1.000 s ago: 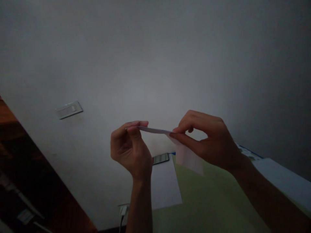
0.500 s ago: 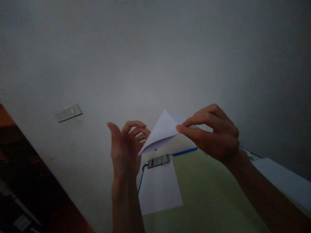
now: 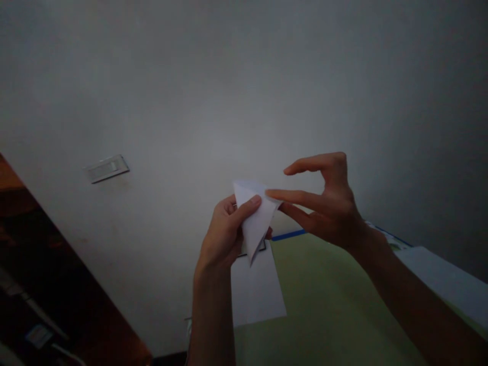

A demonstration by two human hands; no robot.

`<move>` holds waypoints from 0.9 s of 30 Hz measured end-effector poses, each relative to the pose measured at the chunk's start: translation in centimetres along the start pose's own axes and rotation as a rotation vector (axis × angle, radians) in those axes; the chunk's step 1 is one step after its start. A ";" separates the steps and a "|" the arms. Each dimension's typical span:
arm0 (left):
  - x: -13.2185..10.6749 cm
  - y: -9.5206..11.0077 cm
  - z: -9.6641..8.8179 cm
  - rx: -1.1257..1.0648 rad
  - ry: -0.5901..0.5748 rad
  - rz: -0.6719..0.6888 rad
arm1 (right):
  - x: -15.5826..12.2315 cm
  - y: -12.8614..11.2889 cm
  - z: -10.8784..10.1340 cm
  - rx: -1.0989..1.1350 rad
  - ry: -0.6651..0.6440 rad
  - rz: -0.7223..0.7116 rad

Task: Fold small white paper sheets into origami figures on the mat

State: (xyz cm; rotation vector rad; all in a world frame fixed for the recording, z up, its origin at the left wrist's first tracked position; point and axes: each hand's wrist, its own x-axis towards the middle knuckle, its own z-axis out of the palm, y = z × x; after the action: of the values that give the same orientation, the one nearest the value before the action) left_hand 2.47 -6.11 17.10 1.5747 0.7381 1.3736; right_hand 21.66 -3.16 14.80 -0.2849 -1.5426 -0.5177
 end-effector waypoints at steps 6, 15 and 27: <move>0.5 -0.3 0.6 0.034 0.262 0.282 | 0.1 -0.4 0.9 0.207 0.093 0.402; 0.9 -0.9 0.9 0.073 0.237 0.390 | 1.2 -0.4 1.3 0.711 -0.221 0.717; 1.0 -1.0 1.2 0.056 0.268 0.426 | 1.7 -1.4 1.3 0.733 -0.106 0.741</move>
State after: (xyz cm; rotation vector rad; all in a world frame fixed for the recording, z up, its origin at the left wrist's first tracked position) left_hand 3.92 -5.07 16.68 1.6740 0.6212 1.9171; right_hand 19.71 -3.99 16.26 -0.2858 -1.4926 0.6452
